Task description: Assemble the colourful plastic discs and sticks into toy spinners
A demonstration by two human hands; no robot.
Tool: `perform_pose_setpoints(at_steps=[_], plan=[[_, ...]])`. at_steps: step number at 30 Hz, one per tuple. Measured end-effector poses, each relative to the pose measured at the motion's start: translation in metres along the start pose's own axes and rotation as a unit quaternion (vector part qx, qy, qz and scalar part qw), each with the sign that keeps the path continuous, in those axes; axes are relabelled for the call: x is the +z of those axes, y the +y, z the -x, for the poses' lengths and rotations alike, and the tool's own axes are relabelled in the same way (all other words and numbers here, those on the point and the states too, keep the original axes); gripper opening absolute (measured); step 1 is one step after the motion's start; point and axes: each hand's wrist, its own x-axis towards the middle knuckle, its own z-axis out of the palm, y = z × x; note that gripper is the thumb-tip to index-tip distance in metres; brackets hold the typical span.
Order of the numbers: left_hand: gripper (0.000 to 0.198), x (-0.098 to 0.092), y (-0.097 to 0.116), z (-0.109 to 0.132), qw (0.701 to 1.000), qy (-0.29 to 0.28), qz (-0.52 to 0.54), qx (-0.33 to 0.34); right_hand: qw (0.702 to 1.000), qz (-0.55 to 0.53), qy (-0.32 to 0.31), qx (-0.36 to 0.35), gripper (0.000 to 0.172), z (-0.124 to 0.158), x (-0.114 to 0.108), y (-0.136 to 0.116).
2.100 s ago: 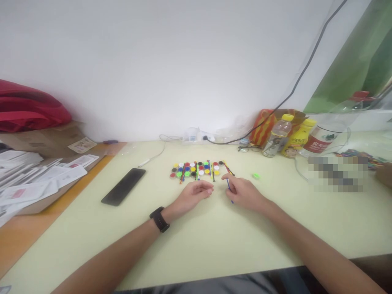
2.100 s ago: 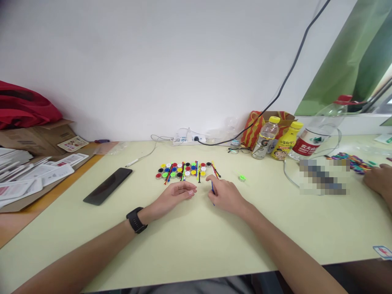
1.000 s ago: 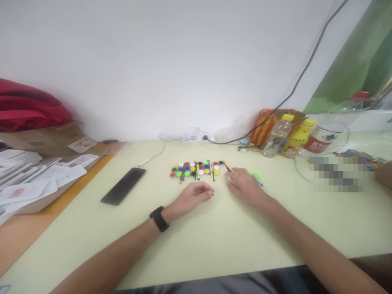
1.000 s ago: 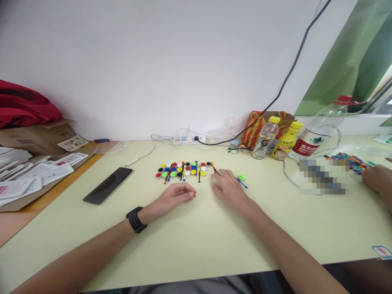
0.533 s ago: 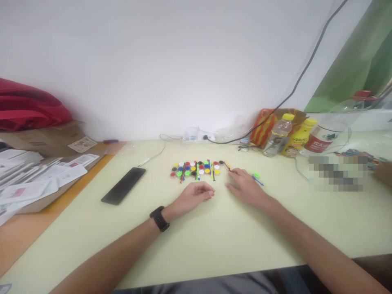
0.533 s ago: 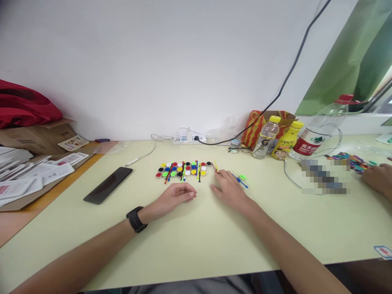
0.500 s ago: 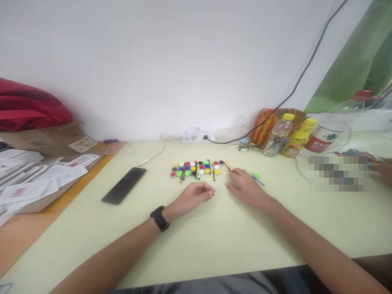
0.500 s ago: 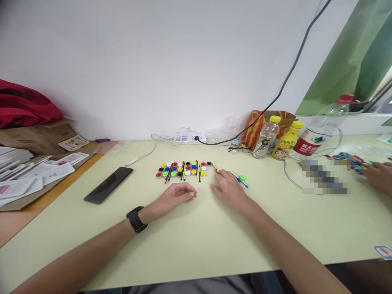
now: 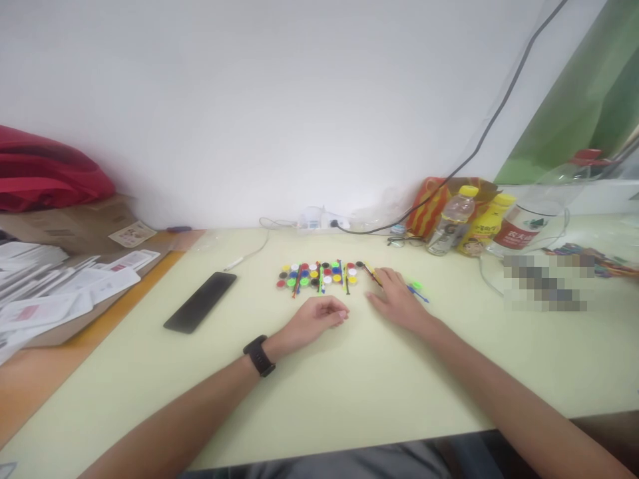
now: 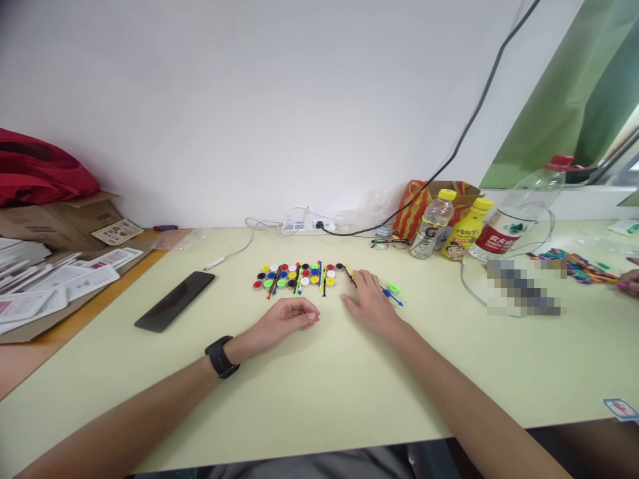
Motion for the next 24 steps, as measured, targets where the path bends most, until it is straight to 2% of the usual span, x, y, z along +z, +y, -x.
perform_pose_setpoints(at_steps=[8,17,21,24], plan=[[0.029,-0.0004,-0.0014,-0.0001,1.0,-0.009,-0.008,-0.001,1.0,-0.007,-0.01,-0.028,0.05,-0.0055,0.0091,0.0083],[0.028,-0.0008,-0.002,0.0004,1.0,-0.011,-0.006,0.003,1.0,-0.02,0.009,-0.014,0.051,-0.0062,0.011,0.0094],[0.031,-0.0009,-0.0016,0.0003,1.0,-0.006,-0.008,-0.001,0.999,-0.025,0.047,-0.012,0.051,-0.0082,0.0117,0.01],[0.032,0.0,-0.0005,0.0003,1.0,-0.005,-0.006,0.004,0.992,-0.054,0.113,-0.006,0.049,-0.0109,0.0091,0.0085]])
